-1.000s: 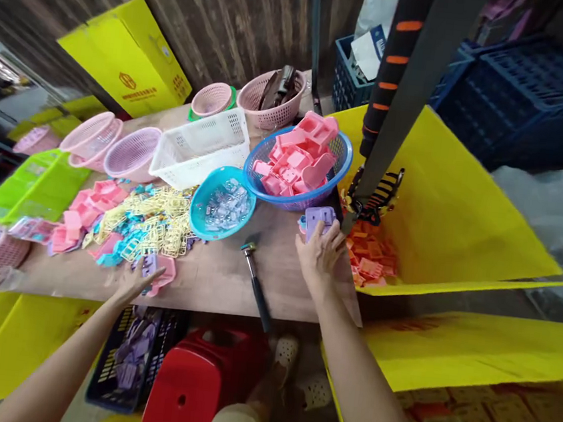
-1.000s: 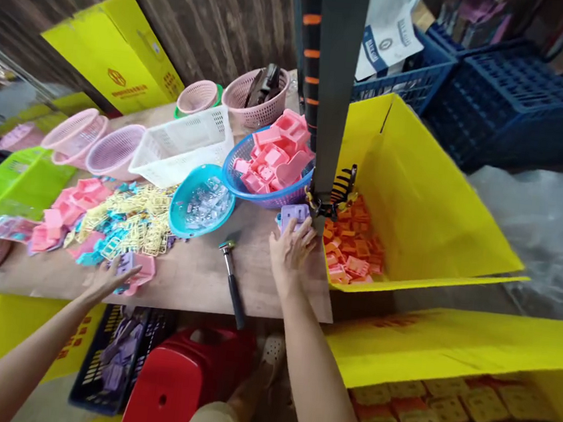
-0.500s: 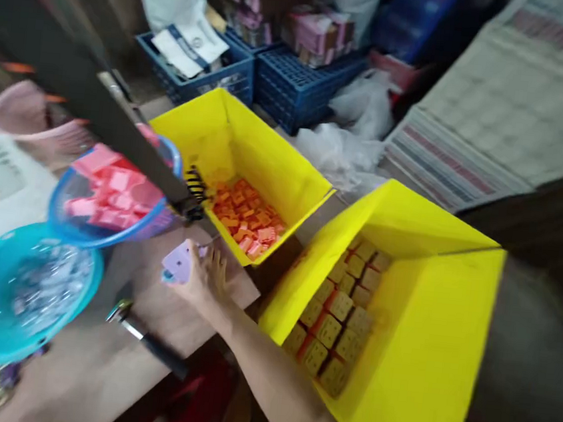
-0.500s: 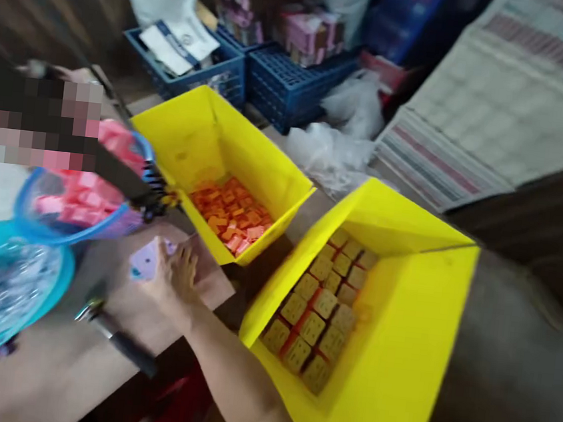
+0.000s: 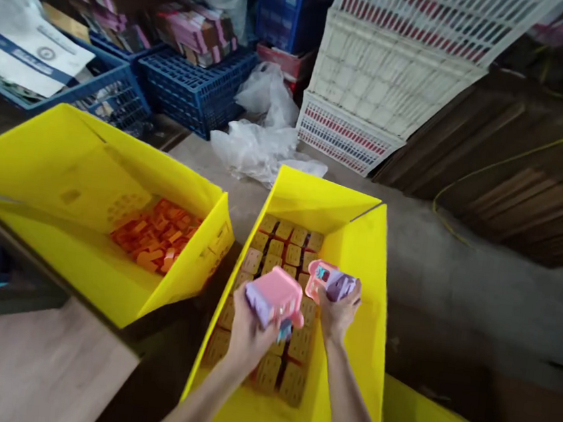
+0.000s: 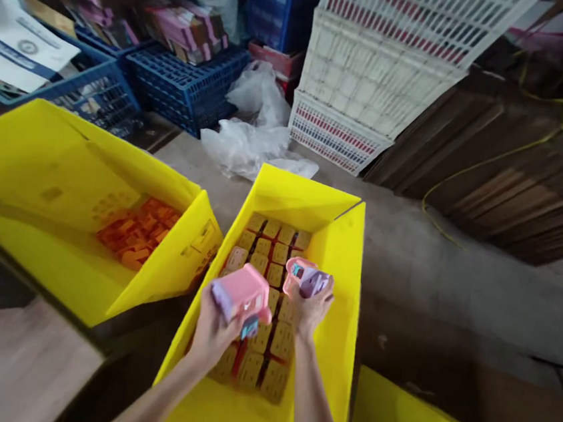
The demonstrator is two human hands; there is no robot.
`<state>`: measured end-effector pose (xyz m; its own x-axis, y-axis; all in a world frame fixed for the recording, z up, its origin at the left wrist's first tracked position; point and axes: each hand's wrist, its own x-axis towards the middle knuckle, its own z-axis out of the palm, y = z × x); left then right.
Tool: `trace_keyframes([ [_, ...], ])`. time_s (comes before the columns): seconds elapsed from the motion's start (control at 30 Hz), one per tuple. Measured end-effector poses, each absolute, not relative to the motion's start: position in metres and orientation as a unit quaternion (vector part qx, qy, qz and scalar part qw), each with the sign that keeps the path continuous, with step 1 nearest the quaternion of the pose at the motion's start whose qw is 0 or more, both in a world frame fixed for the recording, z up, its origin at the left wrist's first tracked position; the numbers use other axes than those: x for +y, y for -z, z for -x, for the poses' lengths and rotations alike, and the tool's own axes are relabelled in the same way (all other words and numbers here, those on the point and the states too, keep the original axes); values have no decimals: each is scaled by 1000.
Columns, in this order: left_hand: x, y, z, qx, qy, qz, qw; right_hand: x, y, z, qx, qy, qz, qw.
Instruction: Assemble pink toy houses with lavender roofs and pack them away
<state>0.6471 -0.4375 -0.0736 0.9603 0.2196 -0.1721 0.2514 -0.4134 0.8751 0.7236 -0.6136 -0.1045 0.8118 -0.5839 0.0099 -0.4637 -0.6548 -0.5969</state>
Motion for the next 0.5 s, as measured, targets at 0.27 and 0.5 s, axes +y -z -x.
trace_keyframes([
  [0.27, -543, 226, -792, 120, 133, -915, 361, -655, 236, -760, 324, 44, 921, 211],
  [0.5, -562, 309, -800, 101, 198, -946, 236, -656, 318, -760, 307, -61, 935, 166],
])
